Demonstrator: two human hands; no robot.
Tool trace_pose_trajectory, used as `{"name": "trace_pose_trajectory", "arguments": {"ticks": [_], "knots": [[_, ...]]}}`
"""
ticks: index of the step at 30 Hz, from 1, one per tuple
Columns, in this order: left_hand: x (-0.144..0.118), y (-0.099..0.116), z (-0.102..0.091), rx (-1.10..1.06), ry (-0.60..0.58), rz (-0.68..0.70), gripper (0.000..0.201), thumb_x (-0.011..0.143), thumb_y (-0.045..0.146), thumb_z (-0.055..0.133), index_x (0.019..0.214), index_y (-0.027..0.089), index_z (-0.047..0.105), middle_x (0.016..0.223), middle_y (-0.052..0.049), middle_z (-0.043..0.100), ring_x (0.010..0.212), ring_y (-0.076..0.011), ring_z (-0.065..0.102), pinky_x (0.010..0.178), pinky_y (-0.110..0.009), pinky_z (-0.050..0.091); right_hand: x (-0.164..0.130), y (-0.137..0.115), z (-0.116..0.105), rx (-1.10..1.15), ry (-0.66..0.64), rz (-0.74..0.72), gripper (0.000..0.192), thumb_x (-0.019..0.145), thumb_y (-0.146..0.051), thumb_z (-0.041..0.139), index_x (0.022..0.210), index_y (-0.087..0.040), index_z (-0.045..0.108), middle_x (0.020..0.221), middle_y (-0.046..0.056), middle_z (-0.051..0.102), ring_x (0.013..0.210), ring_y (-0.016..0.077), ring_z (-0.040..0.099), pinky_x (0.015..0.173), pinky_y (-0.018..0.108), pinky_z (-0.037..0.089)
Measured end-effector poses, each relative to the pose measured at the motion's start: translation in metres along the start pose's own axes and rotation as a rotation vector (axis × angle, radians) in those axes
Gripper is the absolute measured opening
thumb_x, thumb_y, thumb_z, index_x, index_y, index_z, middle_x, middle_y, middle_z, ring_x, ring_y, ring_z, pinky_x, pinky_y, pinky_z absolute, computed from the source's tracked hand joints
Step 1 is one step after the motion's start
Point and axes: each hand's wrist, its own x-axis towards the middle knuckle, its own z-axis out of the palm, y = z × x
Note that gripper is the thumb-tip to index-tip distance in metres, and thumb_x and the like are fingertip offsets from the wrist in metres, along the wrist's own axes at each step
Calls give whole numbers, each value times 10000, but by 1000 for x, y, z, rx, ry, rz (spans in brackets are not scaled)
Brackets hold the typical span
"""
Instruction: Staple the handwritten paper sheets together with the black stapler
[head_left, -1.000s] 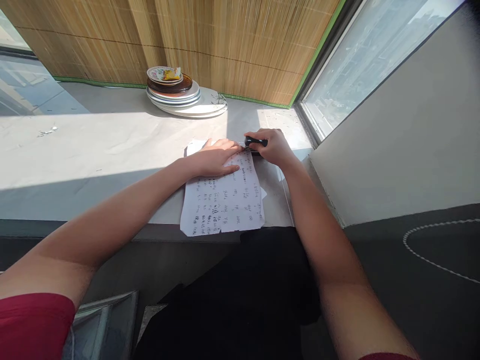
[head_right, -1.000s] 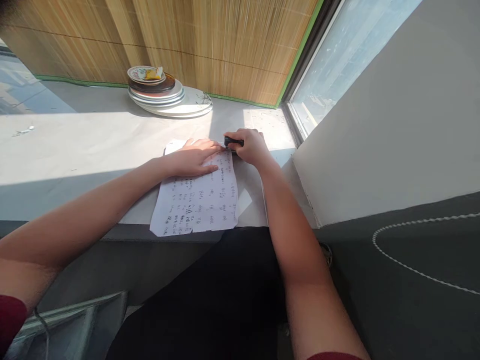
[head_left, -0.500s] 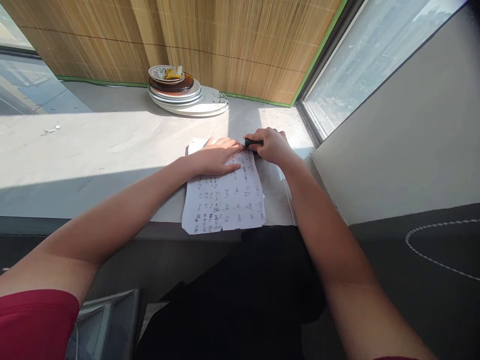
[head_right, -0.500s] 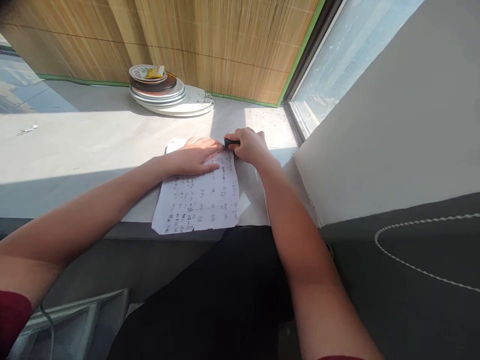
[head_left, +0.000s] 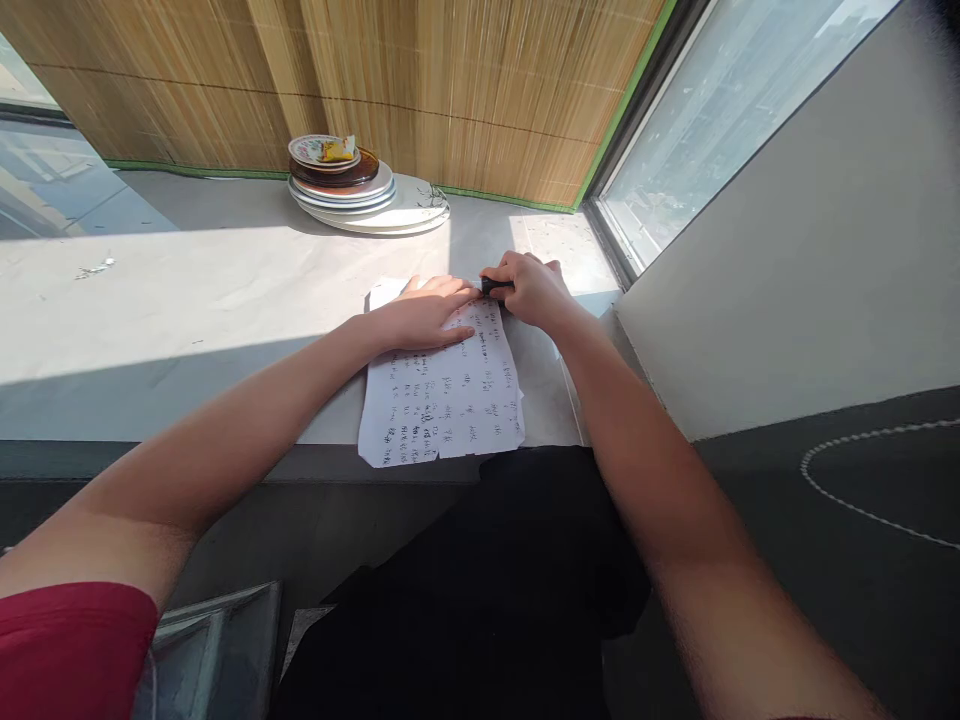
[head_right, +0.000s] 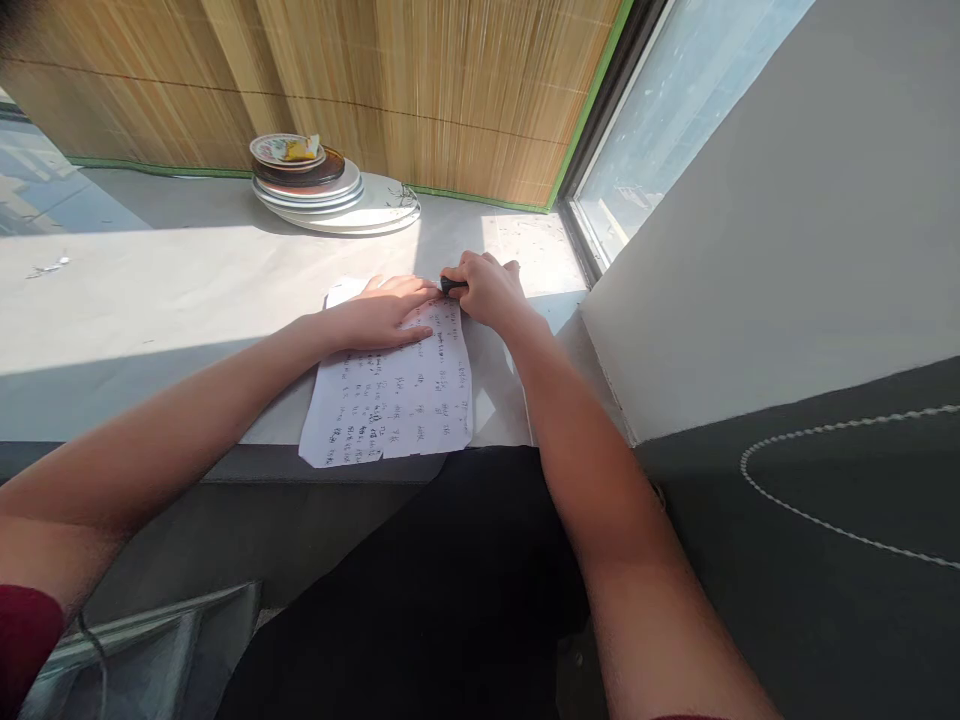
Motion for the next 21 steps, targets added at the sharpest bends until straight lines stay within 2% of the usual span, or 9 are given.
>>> {"name": "trace_pose_trajectory", "arguments": {"ticks": [8, 13, 21], "knots": [[0, -1, -1, -18, -8, 3, 847, 978, 556, 577, 1773, 383, 342, 1594, -114, 628, 1582, -402, 416, 1287, -626, 304, 1, 3, 1, 1, -9, -11, 443, 1066, -660, 574, 1312, -377, 811, 1109, 108, 702, 1197, 412, 580, 1047, 603, 356], [1, 0, -2, -31, 3, 14, 817, 990, 553, 561, 1763, 381, 358, 1591, -111, 628, 1574, -391, 431, 1291, -622, 307, 0, -1, 0, -18, -20, 5, 429, 1092, -632, 533, 1235, -360, 833, 1122, 102, 699, 1189, 400, 584, 1063, 611, 337], [-1, 0, -1, -41, 21, -30, 817, 982, 575, 584, 1731, 322, 379, 1501, -149, 664, 1492, -436, 505, 1248, -643, 353, 1, 0, 1, -4, -16, 5, 435, 1068, -640, 580, 1294, -349, 811, 1109, 109, 693, 1178, 407, 570, 1072, 608, 331]]}}
